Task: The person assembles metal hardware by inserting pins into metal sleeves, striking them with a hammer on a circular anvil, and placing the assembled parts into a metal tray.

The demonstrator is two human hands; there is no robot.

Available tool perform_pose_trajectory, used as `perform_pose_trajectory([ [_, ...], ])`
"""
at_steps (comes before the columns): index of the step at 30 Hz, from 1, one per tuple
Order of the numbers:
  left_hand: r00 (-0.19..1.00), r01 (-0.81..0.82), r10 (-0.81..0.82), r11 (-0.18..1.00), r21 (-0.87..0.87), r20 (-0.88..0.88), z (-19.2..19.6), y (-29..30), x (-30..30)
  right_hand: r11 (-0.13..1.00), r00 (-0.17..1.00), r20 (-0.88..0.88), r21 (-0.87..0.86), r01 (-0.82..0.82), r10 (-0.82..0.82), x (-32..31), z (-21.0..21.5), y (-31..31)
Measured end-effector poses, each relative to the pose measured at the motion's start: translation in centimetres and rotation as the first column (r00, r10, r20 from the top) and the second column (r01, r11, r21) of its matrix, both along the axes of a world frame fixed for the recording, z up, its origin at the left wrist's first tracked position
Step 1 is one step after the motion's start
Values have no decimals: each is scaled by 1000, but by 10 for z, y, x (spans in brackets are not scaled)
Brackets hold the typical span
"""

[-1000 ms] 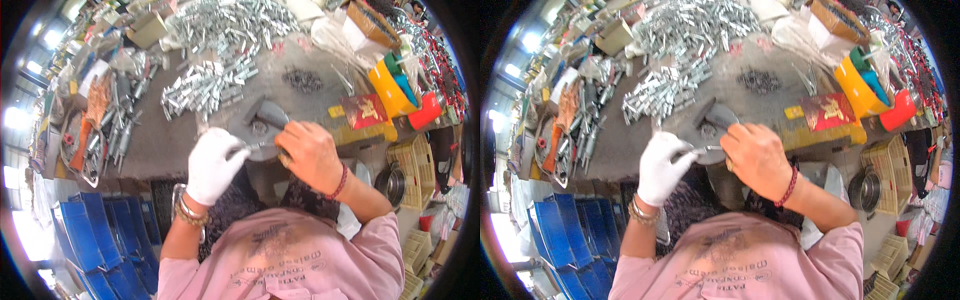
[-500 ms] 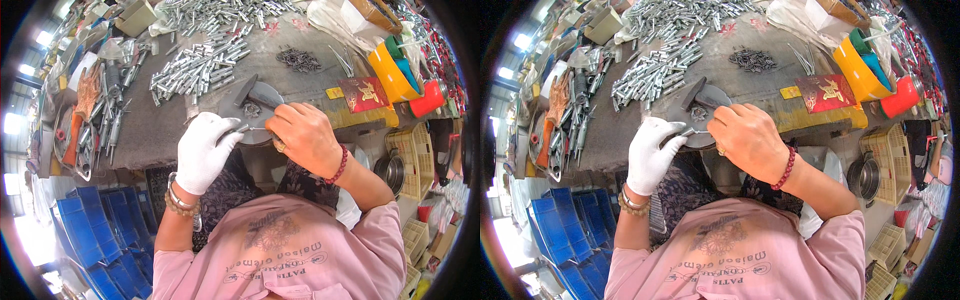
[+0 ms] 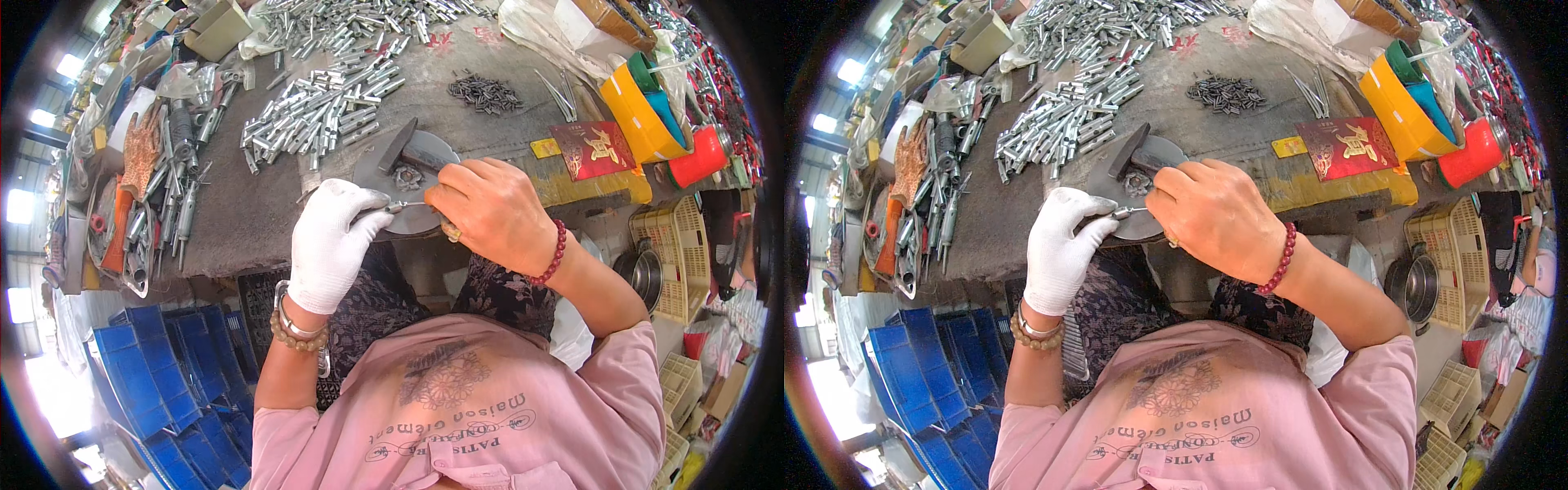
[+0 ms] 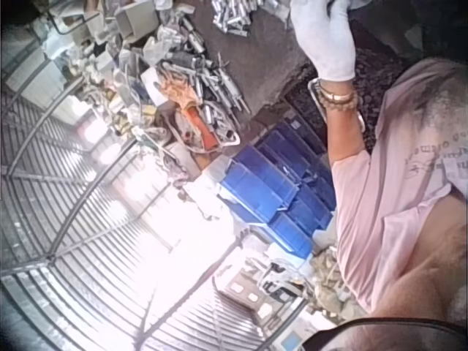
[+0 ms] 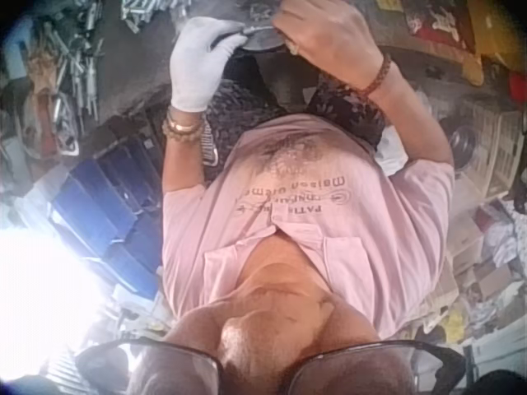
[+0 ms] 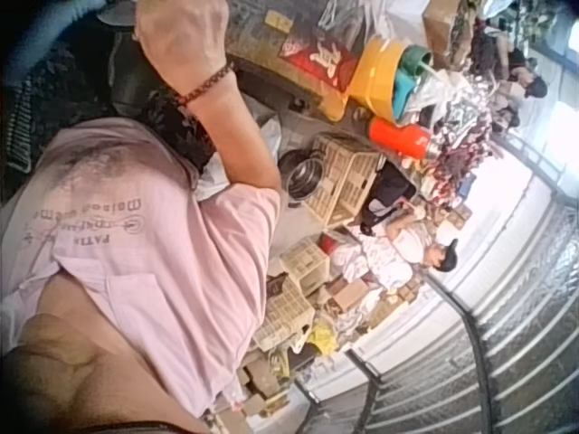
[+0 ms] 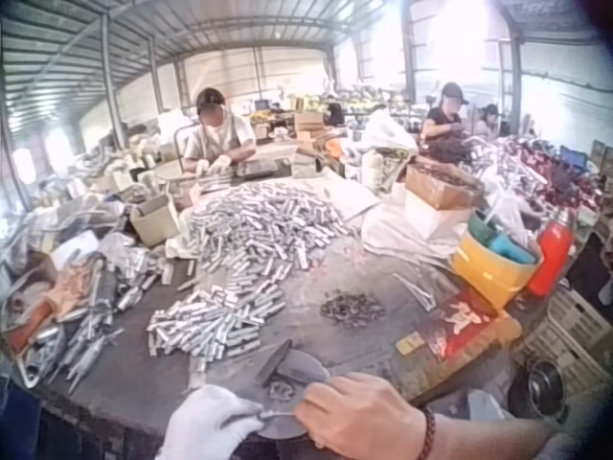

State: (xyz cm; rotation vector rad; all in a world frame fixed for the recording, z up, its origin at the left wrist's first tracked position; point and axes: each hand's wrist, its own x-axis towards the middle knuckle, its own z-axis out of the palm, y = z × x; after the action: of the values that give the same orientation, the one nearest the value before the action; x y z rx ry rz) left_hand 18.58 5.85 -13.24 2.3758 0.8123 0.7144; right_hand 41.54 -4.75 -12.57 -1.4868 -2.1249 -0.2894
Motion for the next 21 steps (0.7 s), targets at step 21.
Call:
perform_pose_trajectory([
  [21, 996, 39, -31, 996, -85, 87, -4, -1, -3, 997, 997, -48, 61, 57, -54, 19, 1, -1],
])
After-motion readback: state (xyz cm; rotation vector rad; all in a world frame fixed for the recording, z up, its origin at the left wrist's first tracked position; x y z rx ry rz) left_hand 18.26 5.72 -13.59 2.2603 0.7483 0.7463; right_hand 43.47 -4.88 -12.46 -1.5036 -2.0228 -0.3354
